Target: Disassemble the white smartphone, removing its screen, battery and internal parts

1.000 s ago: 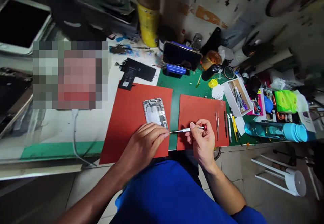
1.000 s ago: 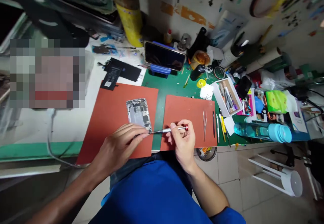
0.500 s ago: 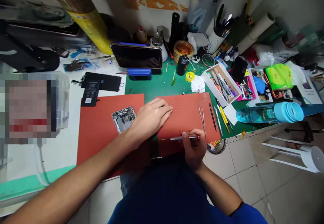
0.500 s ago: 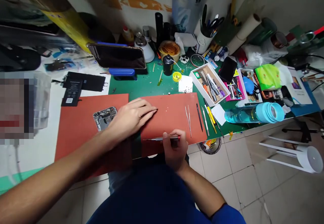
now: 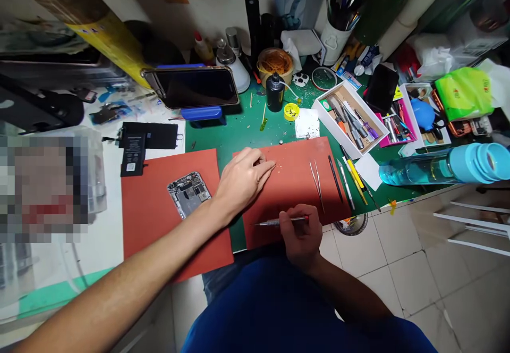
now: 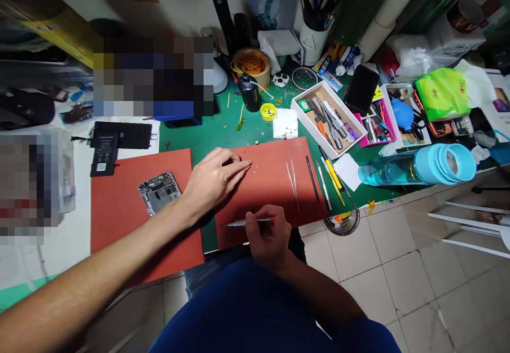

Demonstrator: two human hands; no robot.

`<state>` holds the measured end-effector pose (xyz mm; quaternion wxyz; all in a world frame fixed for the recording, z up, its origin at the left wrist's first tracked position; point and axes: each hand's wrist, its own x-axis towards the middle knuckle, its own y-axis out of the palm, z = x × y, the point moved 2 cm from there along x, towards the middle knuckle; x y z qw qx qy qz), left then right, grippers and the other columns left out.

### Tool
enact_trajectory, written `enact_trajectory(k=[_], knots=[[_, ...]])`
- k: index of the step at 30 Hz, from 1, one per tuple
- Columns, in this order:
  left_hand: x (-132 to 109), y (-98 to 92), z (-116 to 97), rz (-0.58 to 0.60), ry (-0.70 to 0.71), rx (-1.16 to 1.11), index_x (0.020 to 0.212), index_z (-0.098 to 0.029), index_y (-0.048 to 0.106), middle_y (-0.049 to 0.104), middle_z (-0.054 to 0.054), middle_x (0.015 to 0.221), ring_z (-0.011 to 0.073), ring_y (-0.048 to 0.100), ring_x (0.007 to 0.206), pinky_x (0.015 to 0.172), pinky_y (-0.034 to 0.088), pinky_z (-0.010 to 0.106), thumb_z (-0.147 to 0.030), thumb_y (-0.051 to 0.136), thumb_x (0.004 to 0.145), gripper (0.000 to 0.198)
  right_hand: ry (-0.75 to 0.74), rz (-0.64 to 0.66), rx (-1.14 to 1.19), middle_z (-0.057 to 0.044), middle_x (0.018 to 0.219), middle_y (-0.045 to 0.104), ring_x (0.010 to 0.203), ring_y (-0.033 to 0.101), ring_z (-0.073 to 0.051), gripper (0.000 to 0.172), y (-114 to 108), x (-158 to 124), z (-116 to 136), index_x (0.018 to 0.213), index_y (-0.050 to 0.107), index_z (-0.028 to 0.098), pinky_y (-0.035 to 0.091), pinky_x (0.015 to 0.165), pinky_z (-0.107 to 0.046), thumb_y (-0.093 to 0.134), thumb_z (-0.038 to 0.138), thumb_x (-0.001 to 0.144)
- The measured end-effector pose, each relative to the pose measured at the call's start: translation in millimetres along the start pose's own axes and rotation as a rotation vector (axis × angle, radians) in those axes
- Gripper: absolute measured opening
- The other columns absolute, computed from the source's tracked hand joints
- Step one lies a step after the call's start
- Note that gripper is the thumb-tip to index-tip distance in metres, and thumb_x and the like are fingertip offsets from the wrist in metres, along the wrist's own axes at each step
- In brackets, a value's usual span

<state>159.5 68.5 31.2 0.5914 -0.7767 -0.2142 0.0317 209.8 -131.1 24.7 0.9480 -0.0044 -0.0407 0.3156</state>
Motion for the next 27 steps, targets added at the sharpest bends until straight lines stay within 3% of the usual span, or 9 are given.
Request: enact_trajectory(k=[11,16,21,27], knots=[[-7.9,-8.8,-1.1,-0.013,0.027,0.002,0.126,-0.017,0.077,0.074,0.013,0.107,0.0256,0.059,0.095,0.086,0.049,0.041,-0.03,0.046,0.116,0.035,0.005,0.002,-0.021,0.005,0.069,0.065,0.049,0.059,-0.011,0.015,-0.7,-0.7,-3.2,0.097,0.06,0.026,0.05,0.046,-0.024,0.073,0.033,0.102],[-9.6,-7.5,-3.4,0.066,0.096,-0.007,0.138,-0.018,0.073,0.073,0.015,0.113,0.0291,0.06,0.103,0.089,0.05,0.046,-0.023,0.044,0.114,0.038,0.038,0.014,-0.018,0.004,0.076,0.067,0.052,0.06,-0.011,0.015,-5.2,-7.4,-13.5,0.1,0.062,0.025,0.052,0.05,-0.025,0.075,0.033,0.102],[-9.9,-4.5,-8.1,0.131,0.045,-0.012,0.139,-0.017,0.072,0.072,0.015,0.119,0.03,0.06,0.11,0.094,0.05,0.046,-0.022,0.043,0.114,0.038,0.041,-0.04,-0.032,0.001,0.091,0.07,0.062,0.068,-0.012,0.021,-11.6,-10.5,-20.4,0.104,0.061,0.025,0.058,0.056,-0.025,0.081,0.029,0.098],[-13.7,-5.2,-7.5,0.12,0.009,-0.051,0.136,-0.019,0.072,0.071,0.013,0.119,0.0291,0.059,0.113,0.095,0.049,0.045,-0.021,0.043,0.114,0.037,0.073,-0.039,-0.045,0.002,0.088,0.071,0.06,0.07,-0.013,0.025,-10.4,-9.3,-20.6,0.104,0.06,0.025,0.058,0.054,-0.024,0.083,0.033,0.097]])
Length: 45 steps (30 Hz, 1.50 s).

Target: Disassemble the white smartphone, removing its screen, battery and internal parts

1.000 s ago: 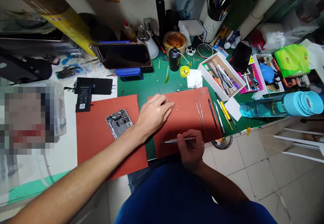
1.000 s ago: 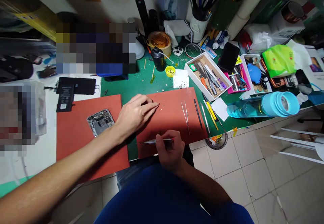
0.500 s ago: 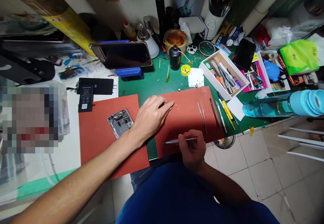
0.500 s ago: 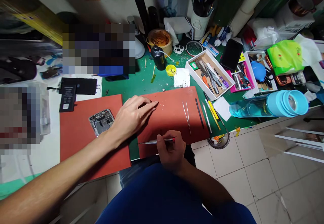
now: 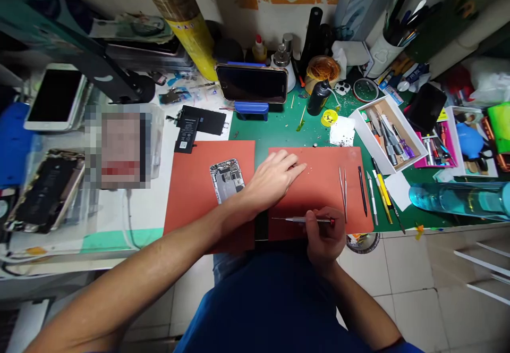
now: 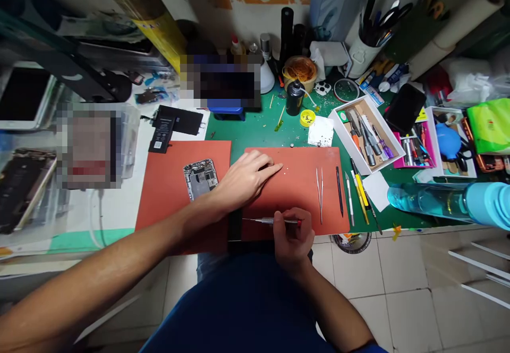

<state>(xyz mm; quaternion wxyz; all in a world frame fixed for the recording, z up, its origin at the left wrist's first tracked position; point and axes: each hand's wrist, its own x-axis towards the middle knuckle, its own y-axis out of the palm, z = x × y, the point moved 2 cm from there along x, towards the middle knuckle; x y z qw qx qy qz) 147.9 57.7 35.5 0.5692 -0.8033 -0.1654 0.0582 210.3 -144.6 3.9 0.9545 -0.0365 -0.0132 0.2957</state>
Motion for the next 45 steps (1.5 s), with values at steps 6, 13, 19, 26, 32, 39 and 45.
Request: enact_trajectory(k=[6,13,19,26,32,39,45], knots=[[-15.8,-28.8,9.1,-0.098,-0.019,-0.067,0.138,-0.019,0.072,0.074,0.012,0.12,0.0279,0.06,0.112,0.097,0.052,0.044,-0.025,0.041,0.116,0.038,0.018,0.013,-0.005,0.002,0.085,0.073,0.064,0.074,-0.015,0.026,-0.9,-0.3,-3.3,0.105,0.058,0.025,0.061,0.059,-0.026,0.082,0.034,0.098],[-112.6,-83.3,28.1,-0.489,-0.311,-0.013,0.117,-0.028,0.079,0.077,0.003,0.104,0.0217,0.071,0.095,0.092,0.06,0.042,-0.029,0.06,0.111,0.02,0.022,-0.007,0.0,0.005,0.074,0.07,0.055,0.071,-0.014,0.029,-0.7,5.2,6.1,0.106,0.058,0.025,0.059,0.056,-0.025,0.082,0.038,0.098],[-198.1,-55.2,27.8,-0.439,-0.355,-0.078,0.135,-0.03,0.069,0.078,0.005,0.126,0.0286,0.075,0.12,0.105,0.065,0.051,-0.029,0.068,0.108,0.027,-0.13,0.123,-0.099,0.003,0.08,0.074,0.063,0.076,-0.015,0.02,10.9,-1.1,35.0,0.111,0.061,0.025,0.061,0.059,-0.025,0.078,0.028,0.101],[-205.2,-29.8,24.0,-0.397,-0.199,-0.096,0.165,-0.022,0.045,0.069,0.014,0.154,0.0338,0.057,0.153,0.125,0.054,0.056,-0.037,0.075,0.104,0.07,-0.697,0.607,-0.284,-0.004,0.094,0.077,0.073,0.075,-0.02,0.04,50.6,-5.4,79.6,0.128,0.062,0.026,0.064,0.06,-0.035,0.072,0.004,0.096],[-206.4,-21.0,25.3,-0.363,-0.237,-0.105,0.163,-0.018,0.051,0.06,0.015,0.163,0.0319,0.053,0.157,0.131,0.047,0.057,-0.037,0.069,0.108,0.061,-0.836,0.699,-0.476,-0.006,0.098,0.079,0.079,0.078,-0.02,0.04,71.2,-3.3,85.0,0.132,0.059,0.024,0.066,0.064,-0.034,0.072,0.007,0.098],[-206.9,-18.4,24.4,-0.39,-0.224,-0.065,0.157,-0.014,0.058,0.064,0.013,0.159,0.0305,0.056,0.155,0.13,0.048,0.054,-0.033,0.068,0.108,0.053,-0.9,0.688,-0.573,-0.003,0.09,0.077,0.077,0.077,-0.019,0.018,88.3,-7.2,85.8,0.118,0.061,0.023,0.066,0.063,-0.031,0.07,0.015,0.105],[-207.0,-17.5,24.0,-0.386,-0.232,-0.062,0.156,-0.014,0.059,0.062,0.013,0.161,0.0305,0.054,0.156,0.132,0.045,0.053,-0.031,0.066,0.109,0.051,-0.931,0.723,-0.582,-0.004,0.089,0.075,0.074,0.076,-0.018,0.018,93.8,-6.6,87.6,0.119,0.059,0.021,0.065,0.061,-0.031,0.067,0.012,0.106]])
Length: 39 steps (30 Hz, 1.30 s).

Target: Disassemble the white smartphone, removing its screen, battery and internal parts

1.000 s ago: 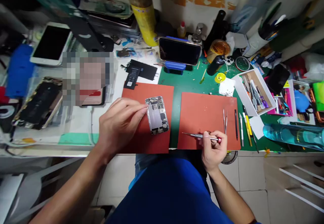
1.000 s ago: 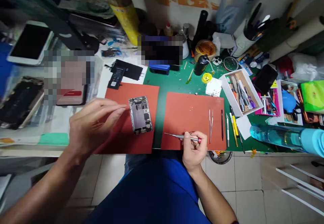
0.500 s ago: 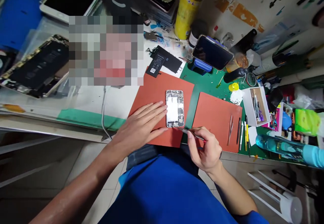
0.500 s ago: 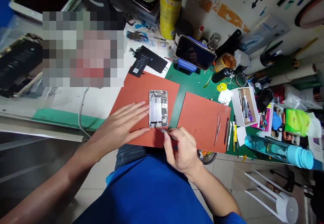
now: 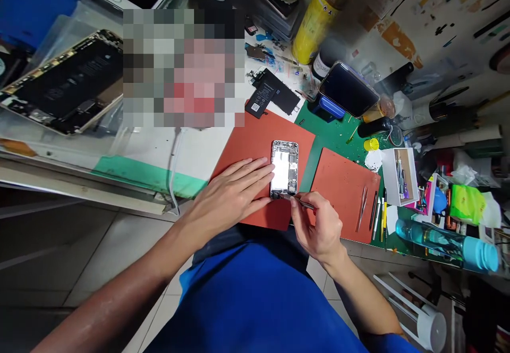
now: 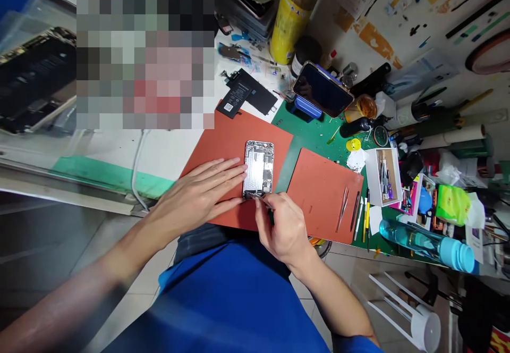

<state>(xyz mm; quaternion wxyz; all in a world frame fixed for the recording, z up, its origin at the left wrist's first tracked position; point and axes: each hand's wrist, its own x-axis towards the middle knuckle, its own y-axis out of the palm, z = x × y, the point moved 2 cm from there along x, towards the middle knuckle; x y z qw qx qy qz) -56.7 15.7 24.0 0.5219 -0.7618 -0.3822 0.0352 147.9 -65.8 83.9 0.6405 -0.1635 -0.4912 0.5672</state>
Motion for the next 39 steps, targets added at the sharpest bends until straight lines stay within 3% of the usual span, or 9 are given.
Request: enact_trajectory(k=[11,17,21,24,29,33,37,39], knots=[[0.3,-1.4,0.0,0.027,0.005,0.004,0.156,-0.011,0.058,0.061,0.015,0.162,0.0322,0.054,0.156,0.132,0.045,0.054,-0.026,0.07,0.106,0.054,-0.038,0.065,-0.027,-0.003,0.087,0.073,0.068,0.068,-0.017,0.019,-2.5,6.7,1.8,0.12,0.057,0.021,0.058,0.058,-0.031,0.065,0.011,0.106],[0.6,-2.4,-0.4,0.021,-0.006,-0.019,0.157,-0.014,0.058,0.062,0.013,0.162,0.0316,0.054,0.156,0.133,0.044,0.053,-0.024,0.071,0.104,0.055,-0.071,0.178,0.005,-0.007,0.094,0.074,0.074,0.067,-0.017,0.022,-7.6,18.9,7.4,0.121,0.055,0.02,0.058,0.065,-0.033,0.061,0.007,0.105],[-0.3,-2.5,-0.6,0.029,-0.004,-0.004,0.156,-0.012,0.059,0.061,0.013,0.163,0.0315,0.053,0.157,0.133,0.044,0.052,-0.016,0.069,0.102,0.055,-0.141,0.23,-0.102,0.0,0.077,0.064,0.064,0.057,-0.016,0.015,-6.4,31.7,11.0,0.107,0.055,0.023,0.046,0.058,-0.032,0.063,0.01,0.106],[-0.8,-1.4,-0.4,0.025,0.002,-0.015,0.156,-0.012,0.059,0.06,0.012,0.164,0.0304,0.051,0.158,0.134,0.043,0.052,-0.013,0.069,0.101,0.055,-0.199,0.279,-0.152,0.003,0.074,0.058,0.062,0.05,-0.015,0.021,-4.9,39.1,10.6,0.101,0.051,0.024,0.039,0.055,-0.032,0.061,0.007,0.106],[0.2,-0.6,0.1,0.008,-0.001,-0.054,0.153,-0.014,0.063,0.062,0.012,0.162,0.0293,0.053,0.157,0.132,0.045,0.052,-0.019,0.065,0.107,0.046,-0.241,0.431,-0.051,-0.003,0.087,0.064,0.078,0.059,-0.019,0.022,-7.5,47.8,11.2,0.106,0.049,0.023,0.05,0.068,-0.033,0.055,0.003,0.103],[1.0,-0.9,-0.1,0.018,-0.002,-0.044,0.153,-0.013,0.062,0.062,0.012,0.162,0.0305,0.054,0.156,0.132,0.046,0.054,-0.022,0.065,0.107,0.047,-0.233,0.362,-0.09,0.0,0.079,0.061,0.067,0.053,-0.016,0.014,-10.1,50.4,10.6,0.106,0.051,0.024,0.045,0.06,-0.032,0.059,0.012,0.107],[1.3,-1.1,-0.1,0.04,-0.001,-0.035,0.151,-0.01,0.064,0.061,0.013,0.163,0.031,0.053,0.157,0.133,0.045,0.053,-0.021,0.063,0.107,0.045,-0.193,0.388,-0.026,-0.005,0.09,0.066,0.077,0.061,-0.019,0.014,-8.9,48.6,8.5,0.112,0.053,0.021,0.05,0.065,-0.033,0.058,0.011,0.104],[1.4,-1.5,0.1,0.048,-0.006,-0.054,0.152,-0.012,0.063,0.06,0.013,0.163,0.0309,0.053,0.157,0.133,0.044,0.054,-0.019,0.065,0.106,0.047,-0.197,0.339,-0.037,-0.003,0.085,0.064,0.071,0.058,-0.018,0.014,-9.2,47.6,8.6,0.111,0.053,0.022,0.047,0.061,-0.032,0.061,0.012,0.104]])
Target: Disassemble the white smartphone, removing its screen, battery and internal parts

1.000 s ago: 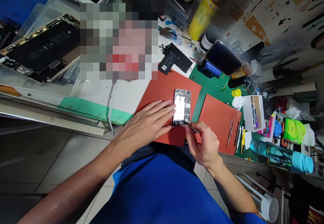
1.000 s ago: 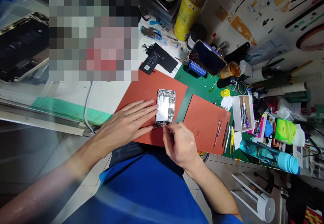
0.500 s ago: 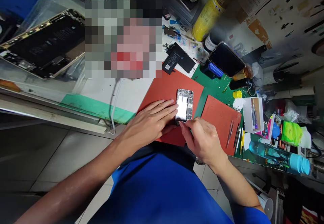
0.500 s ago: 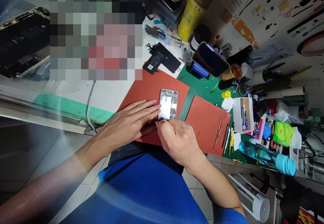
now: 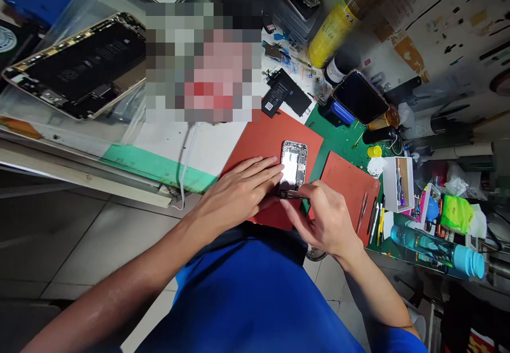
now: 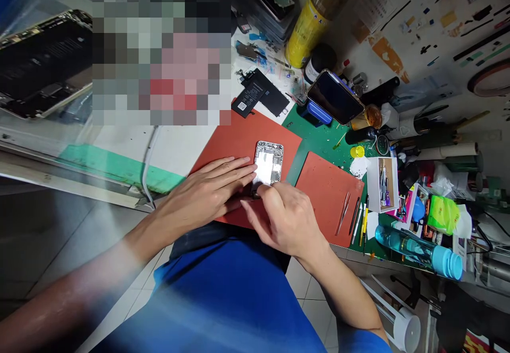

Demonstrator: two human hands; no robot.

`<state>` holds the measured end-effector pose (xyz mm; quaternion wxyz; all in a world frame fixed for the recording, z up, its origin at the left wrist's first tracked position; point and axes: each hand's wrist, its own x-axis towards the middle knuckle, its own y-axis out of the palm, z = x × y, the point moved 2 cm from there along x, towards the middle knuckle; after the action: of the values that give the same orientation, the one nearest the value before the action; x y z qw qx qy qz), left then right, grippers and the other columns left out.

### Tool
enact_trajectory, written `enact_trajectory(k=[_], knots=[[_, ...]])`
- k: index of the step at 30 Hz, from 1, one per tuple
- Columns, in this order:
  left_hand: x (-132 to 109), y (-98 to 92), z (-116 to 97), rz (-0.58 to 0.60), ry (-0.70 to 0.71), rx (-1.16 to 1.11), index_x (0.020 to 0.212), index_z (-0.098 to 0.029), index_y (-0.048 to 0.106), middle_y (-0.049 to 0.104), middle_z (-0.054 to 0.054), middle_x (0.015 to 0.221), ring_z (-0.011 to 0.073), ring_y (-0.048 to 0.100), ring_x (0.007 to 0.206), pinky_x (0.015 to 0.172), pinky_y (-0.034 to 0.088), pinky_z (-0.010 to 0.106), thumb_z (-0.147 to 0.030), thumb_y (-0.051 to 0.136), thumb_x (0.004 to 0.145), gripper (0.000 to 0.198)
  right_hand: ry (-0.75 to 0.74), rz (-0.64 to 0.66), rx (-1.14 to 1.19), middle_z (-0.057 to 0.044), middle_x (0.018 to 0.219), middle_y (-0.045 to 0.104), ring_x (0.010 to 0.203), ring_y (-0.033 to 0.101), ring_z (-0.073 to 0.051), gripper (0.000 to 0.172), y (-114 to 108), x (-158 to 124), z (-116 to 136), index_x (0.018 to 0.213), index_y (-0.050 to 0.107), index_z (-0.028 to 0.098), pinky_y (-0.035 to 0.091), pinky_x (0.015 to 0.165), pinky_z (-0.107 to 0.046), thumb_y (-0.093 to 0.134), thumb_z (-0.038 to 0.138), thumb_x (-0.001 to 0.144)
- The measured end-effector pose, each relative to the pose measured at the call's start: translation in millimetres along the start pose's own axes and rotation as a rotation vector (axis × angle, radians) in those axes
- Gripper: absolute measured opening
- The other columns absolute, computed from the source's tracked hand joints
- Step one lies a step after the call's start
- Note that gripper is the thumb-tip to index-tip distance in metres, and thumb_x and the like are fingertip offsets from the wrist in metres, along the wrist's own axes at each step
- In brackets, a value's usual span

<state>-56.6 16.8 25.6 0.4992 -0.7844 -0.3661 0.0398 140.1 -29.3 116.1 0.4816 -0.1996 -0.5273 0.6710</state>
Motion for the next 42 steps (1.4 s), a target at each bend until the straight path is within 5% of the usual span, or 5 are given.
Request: enact_trajectory(k=[21,37,42], knots=[[-0.4,-2.3,-0.9,-0.001,0.006,0.037,0.153,-0.01,0.062,0.061,0.013,0.163,0.0322,0.052,0.158,0.133,0.045,0.054,-0.015,0.064,0.104,0.049,0.001,-0.068,0.014,0.001,0.079,0.062,0.063,0.053,-0.015,0.016,3.5,-3.3,-2.9,0.113,0.053,0.023,0.045,0.057,-0.031,0.059,0.011,0.104],[-0.1,-2.7,-1.6,0.004,-0.01,0.038,0.153,-0.013,0.062,0.061,0.012,0.163,0.0313,0.054,0.156,0.133,0.045,0.054,-0.017,0.066,0.104,0.049,0.096,-0.117,0.057,-0.005,0.093,0.075,0.074,0.072,-0.018,0.022,12.0,-11.0,-1.7,0.124,0.054,0.021,0.061,0.063,-0.032,0.065,0.017,0.106],[0.0,-2.2,-2.4,-0.038,-0.019,0.042,0.154,-0.014,0.06,0.063,0.012,0.161,0.0313,0.056,0.154,0.13,0.048,0.054,-0.029,0.069,0.107,0.051,0.244,-0.277,0.114,-0.003,0.093,0.076,0.073,0.076,-0.016,0.027,11.2,-27.3,-5.4,0.123,0.056,0.023,0.064,0.064,-0.029,0.07,0.013,0.103]])
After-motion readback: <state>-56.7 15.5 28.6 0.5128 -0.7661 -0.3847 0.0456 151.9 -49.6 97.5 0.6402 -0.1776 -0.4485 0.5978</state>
